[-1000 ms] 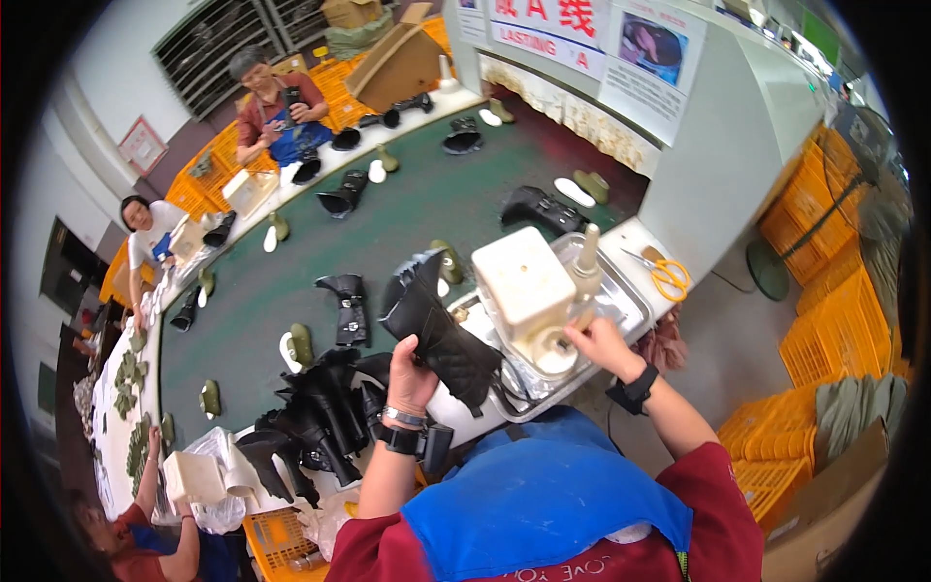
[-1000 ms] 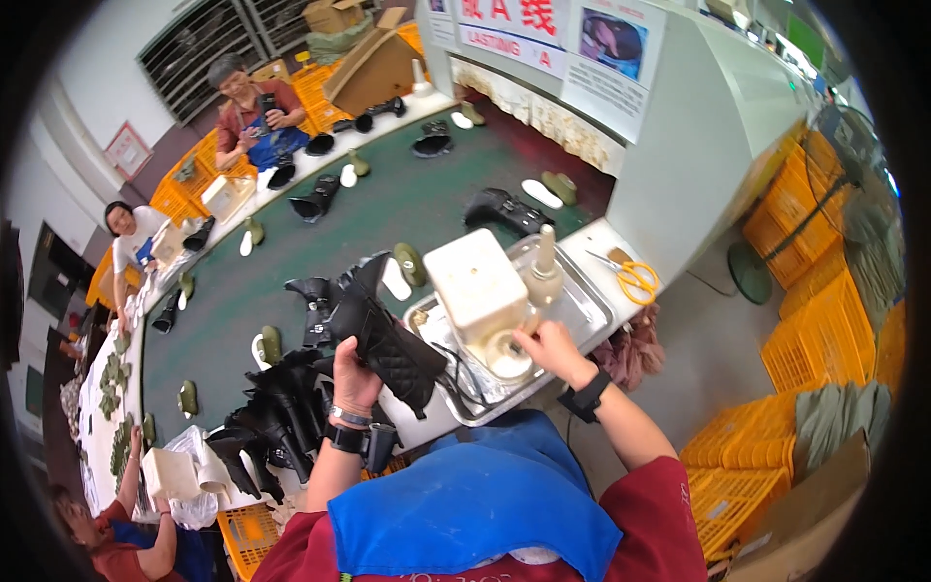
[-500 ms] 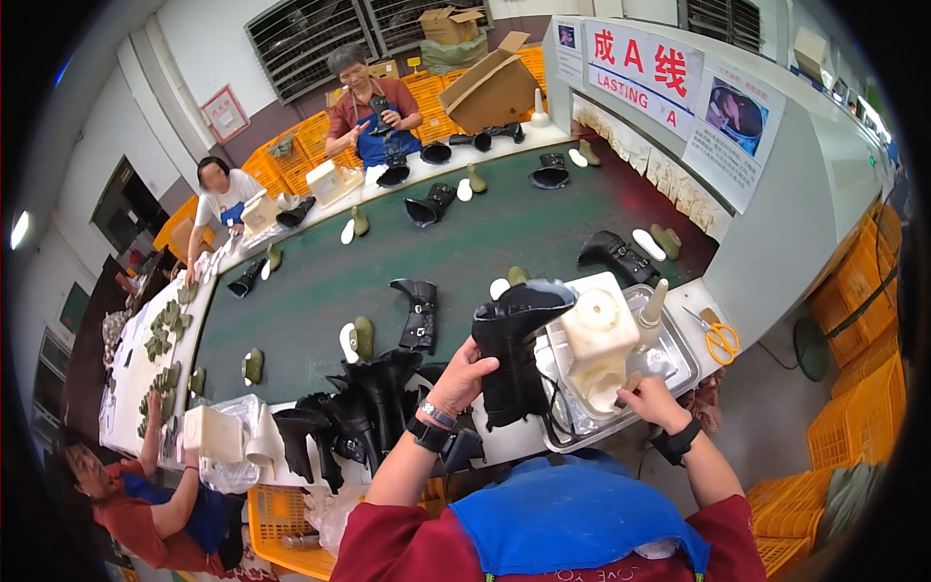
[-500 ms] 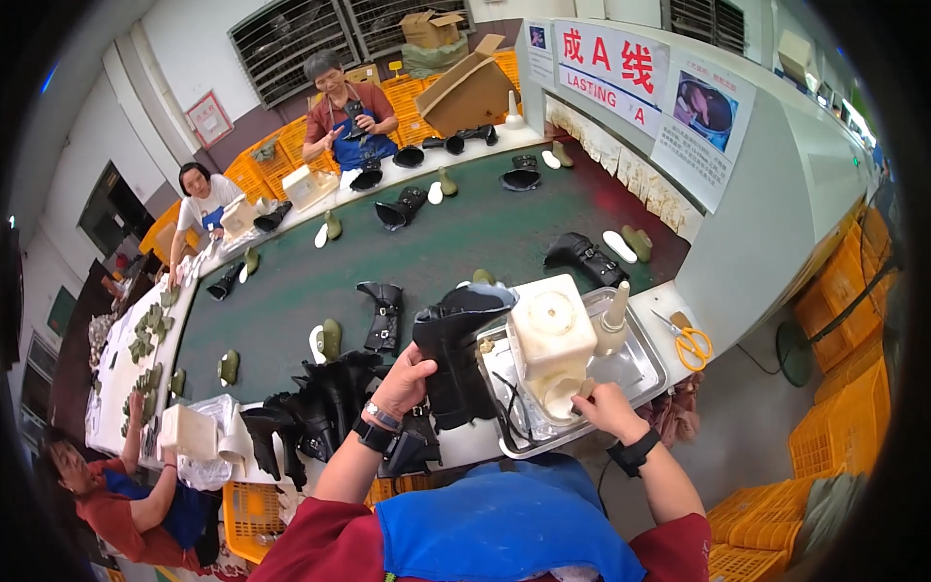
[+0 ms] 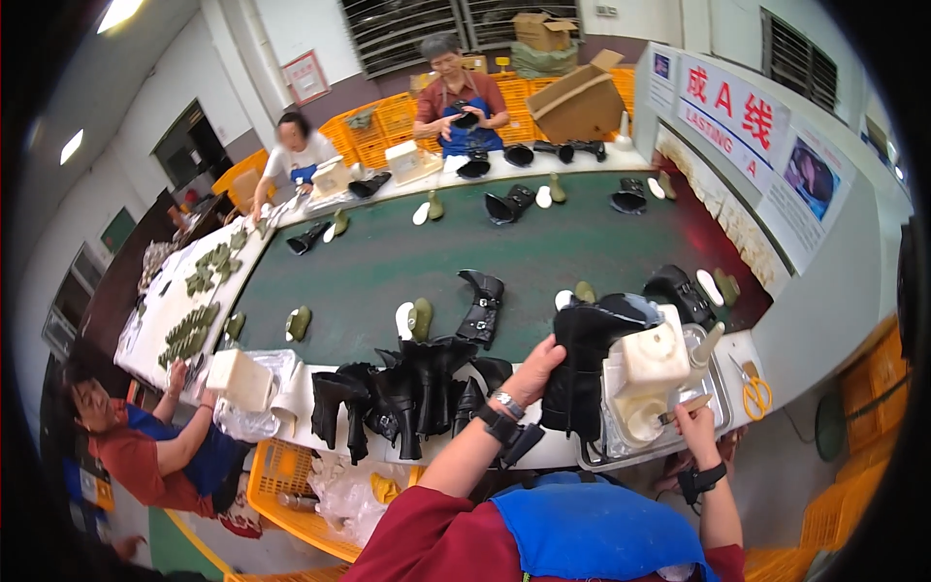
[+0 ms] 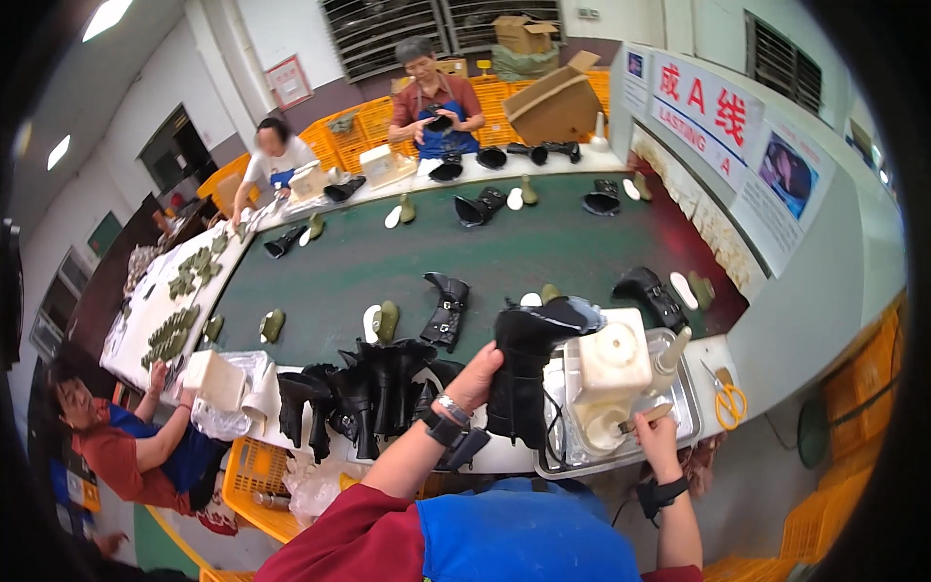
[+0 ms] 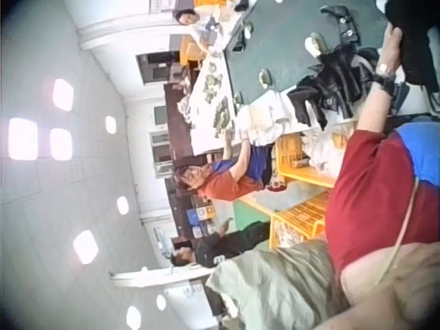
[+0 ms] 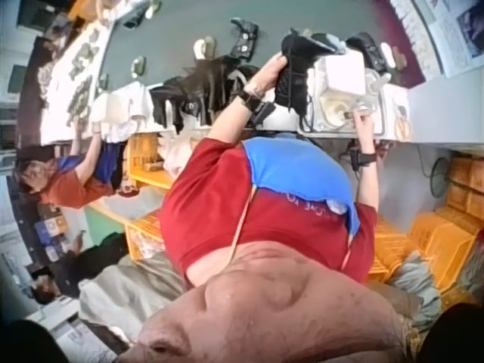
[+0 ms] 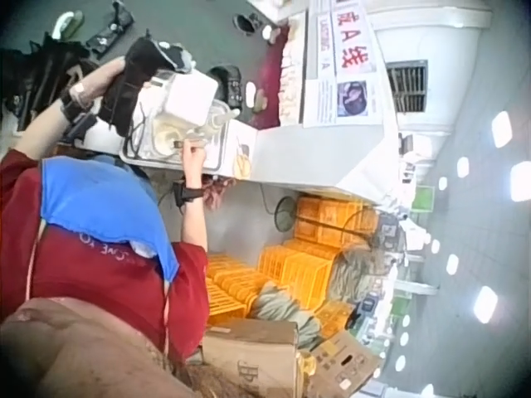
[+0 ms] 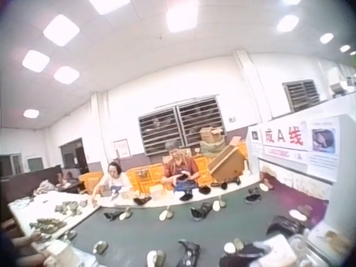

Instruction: Retrieving boots from a box and applying glue/adhesive to the interior seams or edges at an assembly line station.

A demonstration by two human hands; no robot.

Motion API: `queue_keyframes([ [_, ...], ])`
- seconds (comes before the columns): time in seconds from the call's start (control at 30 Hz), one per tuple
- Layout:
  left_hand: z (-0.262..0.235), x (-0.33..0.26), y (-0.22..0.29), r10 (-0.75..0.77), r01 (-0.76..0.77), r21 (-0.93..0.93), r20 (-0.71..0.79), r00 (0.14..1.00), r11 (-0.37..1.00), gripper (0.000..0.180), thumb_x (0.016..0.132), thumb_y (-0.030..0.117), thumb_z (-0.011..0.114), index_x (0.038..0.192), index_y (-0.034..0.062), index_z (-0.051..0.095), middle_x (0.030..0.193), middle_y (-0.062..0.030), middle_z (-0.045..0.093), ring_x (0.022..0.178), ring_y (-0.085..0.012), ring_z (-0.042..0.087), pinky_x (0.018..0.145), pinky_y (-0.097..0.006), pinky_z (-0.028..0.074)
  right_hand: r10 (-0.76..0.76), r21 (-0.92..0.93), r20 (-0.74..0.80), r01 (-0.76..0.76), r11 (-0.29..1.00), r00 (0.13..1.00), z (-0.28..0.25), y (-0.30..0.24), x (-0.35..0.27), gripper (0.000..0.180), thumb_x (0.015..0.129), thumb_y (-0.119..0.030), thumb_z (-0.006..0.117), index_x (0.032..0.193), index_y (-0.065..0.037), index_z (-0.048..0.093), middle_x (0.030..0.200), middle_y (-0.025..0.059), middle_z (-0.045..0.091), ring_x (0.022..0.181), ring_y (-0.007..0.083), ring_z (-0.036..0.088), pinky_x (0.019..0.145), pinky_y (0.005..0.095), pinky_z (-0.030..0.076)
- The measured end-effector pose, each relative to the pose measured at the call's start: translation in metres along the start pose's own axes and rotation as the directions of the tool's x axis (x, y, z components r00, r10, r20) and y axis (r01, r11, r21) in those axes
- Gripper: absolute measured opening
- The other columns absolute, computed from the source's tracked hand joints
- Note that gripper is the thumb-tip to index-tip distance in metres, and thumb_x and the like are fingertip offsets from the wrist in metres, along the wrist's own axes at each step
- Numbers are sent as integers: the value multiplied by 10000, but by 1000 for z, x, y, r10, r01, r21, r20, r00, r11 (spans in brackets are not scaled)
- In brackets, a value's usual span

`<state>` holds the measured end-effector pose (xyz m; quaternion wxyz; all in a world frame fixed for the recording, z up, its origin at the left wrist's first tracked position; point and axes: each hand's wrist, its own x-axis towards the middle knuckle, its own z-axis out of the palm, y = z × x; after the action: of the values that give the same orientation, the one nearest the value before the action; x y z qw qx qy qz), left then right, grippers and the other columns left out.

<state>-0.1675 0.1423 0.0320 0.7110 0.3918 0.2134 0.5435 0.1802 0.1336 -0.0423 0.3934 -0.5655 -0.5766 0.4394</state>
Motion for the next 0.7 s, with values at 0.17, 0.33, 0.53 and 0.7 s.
queue_keyframes([
  [0.17,19,6,-20,22,-23,17,21,1000,1000,790,736,624,638,1225,26,473,1123,-54,588,978,-108,571,858,-289,486,-96,-200,30,101,975,995,25,7,3,189,860,-135,606,816,48,620,576,51,588,464,93,539,423,235,419],
  [0.33,-6,-14,-10,27,-24,66,-40,999,998,766,739,615,646,1192,12,508,1051,-48,622,895,-106,601,780,-273,510,-110,-348,154,158,924,982,18,4,2,197,822,-126,620,759,60,629,568,102,602,487,157,581,450,292,433],
  [0.53,-24,-33,14,-71,80,139,-66,995,987,631,822,530,611,1175,13,532,1080,-41,613,908,-110,584,799,-289,496,-70,-391,126,114,913,990,-4,-3,2,249,795,-177,624,791,72,621,632,207,619,570,280,642,513,379,461],
  [0.7,-19,-28,-5,-138,156,265,-83,987,952,466,895,248,576,1277,7,464,1203,-64,549,1063,-153,511,932,-303,417,72,59,-26,-71,996,997,-34,-42,12,259,885,-203,592,702,-20,590,553,7,552,456,72,504,413,223,398],
])
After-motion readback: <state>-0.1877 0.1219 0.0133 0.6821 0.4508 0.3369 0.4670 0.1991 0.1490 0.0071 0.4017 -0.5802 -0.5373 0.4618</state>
